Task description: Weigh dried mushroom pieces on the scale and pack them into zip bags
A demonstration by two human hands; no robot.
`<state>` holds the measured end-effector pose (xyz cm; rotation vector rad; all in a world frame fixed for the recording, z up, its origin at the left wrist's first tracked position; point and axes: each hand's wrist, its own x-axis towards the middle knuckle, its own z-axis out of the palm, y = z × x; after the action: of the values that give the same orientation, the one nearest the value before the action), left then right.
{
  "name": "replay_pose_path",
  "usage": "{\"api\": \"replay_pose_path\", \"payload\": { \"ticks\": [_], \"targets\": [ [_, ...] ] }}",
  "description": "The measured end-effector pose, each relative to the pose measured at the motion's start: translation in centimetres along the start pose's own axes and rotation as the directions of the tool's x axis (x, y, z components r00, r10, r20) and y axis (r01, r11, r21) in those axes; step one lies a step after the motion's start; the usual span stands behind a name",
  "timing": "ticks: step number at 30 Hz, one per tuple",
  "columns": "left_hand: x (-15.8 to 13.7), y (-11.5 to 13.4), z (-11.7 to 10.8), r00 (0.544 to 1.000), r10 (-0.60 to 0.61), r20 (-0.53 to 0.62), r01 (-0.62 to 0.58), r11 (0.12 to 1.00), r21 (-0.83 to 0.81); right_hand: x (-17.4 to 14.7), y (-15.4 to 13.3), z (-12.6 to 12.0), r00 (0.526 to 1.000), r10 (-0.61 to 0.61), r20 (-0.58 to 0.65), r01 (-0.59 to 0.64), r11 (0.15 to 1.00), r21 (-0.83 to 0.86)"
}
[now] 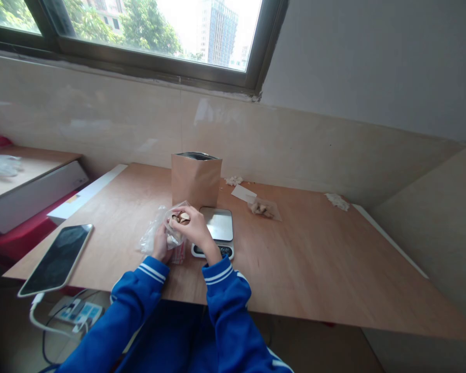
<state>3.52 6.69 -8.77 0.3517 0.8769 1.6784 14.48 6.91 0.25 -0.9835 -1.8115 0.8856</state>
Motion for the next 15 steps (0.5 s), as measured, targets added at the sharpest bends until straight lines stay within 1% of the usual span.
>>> {"api": "replay_pose_path", "payload": {
  "ticks": [4, 6, 8, 10, 12, 13, 14, 15],
  "targets": [
    [-0.1, 0.2, 0.2, 0.999, -0.053, 0.007, 0.053, 0.997, -0.054, 0.2, -0.8, -0.5, 0.997, -0.006, -0.081, 0.011, 0.998, 0.057],
    [-0.3, 0.4, 0.5, 0.996, -0.093, 0.016, 0.094, 0.990, -0.102, 0.4, -0.9, -0.7, 0.992, 0.016, -0.124, 0.000, 0.992, 0.123],
    [-0.5, 0.8, 0.8, 0.992, -0.127, 0.020, 0.129, 0.983, -0.131, 0.8, -0.9, -0.9, 0.985, 0.069, -0.158, -0.030, 0.970, 0.241],
    [-0.7, 1.1, 1.0, 0.990, -0.139, 0.020, 0.141, 0.981, -0.136, 1.7, -0.9, -1.2, 0.971, 0.142, -0.191, -0.060, 0.923, 0.381],
    [-0.9, 1.4, 1.1, 0.989, -0.145, 0.022, 0.146, 0.981, -0.126, 3.2, -1.1, -1.9, 0.956, 0.189, -0.225, -0.061, 0.876, 0.479],
    [-0.9, 1.4, 1.1, 0.988, -0.152, 0.016, 0.153, 0.981, -0.118, 4.2, -1.4, -2.3, 0.951, 0.186, -0.248, -0.044, 0.873, 0.486],
    [-1.0, 1.5, 1.1, 0.987, -0.163, 0.004, 0.163, 0.981, -0.110, 5.4, -1.9, -2.8, 0.945, 0.163, -0.282, -0.017, 0.889, 0.457],
    [-1.0, 1.5, 1.1, 0.984, -0.178, -0.013, 0.175, 0.979, -0.103, 6.7, -2.4, -3.4, 0.939, 0.111, -0.325, 0.022, 0.925, 0.380]
  ]
}}
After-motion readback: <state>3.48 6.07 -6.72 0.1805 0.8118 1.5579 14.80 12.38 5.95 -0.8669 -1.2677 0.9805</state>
